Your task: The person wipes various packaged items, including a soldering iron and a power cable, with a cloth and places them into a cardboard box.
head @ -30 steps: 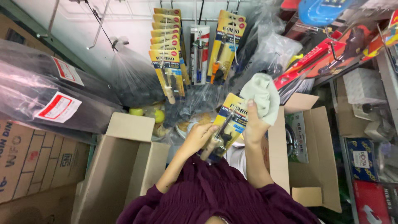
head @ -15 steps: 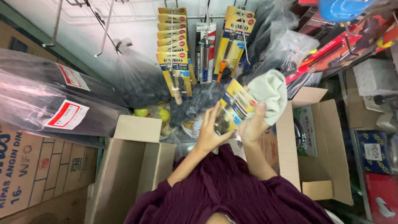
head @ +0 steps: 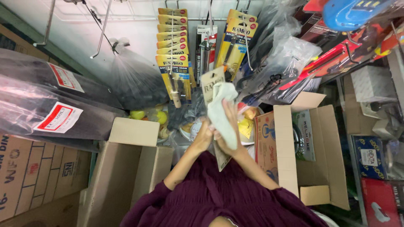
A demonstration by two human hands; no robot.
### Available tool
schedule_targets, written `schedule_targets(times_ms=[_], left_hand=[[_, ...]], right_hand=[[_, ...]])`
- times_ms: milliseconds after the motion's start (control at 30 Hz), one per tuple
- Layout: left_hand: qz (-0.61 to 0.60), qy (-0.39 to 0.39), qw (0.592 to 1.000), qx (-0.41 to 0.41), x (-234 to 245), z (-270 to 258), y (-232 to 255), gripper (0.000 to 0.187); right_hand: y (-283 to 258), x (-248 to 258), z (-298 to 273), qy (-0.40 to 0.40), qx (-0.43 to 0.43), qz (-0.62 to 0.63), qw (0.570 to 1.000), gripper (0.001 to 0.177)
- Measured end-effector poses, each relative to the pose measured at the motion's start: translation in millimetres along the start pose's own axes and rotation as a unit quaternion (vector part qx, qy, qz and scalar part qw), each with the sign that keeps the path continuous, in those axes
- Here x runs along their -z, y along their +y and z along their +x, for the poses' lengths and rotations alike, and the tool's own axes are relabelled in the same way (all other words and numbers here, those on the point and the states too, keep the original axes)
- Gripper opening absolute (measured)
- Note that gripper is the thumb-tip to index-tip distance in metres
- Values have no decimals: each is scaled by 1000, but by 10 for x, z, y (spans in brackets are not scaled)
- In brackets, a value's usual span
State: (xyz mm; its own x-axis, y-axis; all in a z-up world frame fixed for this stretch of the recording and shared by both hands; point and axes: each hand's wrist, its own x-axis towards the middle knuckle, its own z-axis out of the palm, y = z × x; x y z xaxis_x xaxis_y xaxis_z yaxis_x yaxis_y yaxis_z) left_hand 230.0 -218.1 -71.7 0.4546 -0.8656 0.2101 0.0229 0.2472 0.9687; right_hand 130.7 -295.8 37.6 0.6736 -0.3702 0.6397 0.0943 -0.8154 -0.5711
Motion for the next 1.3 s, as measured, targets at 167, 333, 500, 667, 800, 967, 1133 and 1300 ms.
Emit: schedule_targets(times_ms=[167, 333, 500, 667, 800, 967, 1133, 1300], left_hand=[[88, -119, 989, -7, -55, 34, 333, 83], [207, -176, 961, 47, -73, 60, 776, 82], [136, -158, 977, -46, -198, 79, 1027, 79], [147, -143, 977, -64, -234, 75, 795, 93], [158, -74, 984, -26, -207, 22, 381, 105], [170, 72, 975, -123, -88, 56, 92, 94], [134, 91, 974, -155, -263, 45, 105, 93], [-64, 204, 967, -137, -109, 110, 20, 97]], right_hand=[[197, 306, 247, 62, -16, 21, 998, 64], [617, 340, 178, 212, -89, 55, 972, 57], [946, 493, -91, 446, -153, 326, 819, 62], [682, 675, -202, 426, -145, 338, 827, 57], [446, 912, -48, 531, -55, 283, 797, 53], [305, 1014, -132, 452, -1, 180, 874, 48], [257, 215, -411, 97, -48, 41, 993, 44], [369, -42, -716, 23, -36, 80, 996, 43]])
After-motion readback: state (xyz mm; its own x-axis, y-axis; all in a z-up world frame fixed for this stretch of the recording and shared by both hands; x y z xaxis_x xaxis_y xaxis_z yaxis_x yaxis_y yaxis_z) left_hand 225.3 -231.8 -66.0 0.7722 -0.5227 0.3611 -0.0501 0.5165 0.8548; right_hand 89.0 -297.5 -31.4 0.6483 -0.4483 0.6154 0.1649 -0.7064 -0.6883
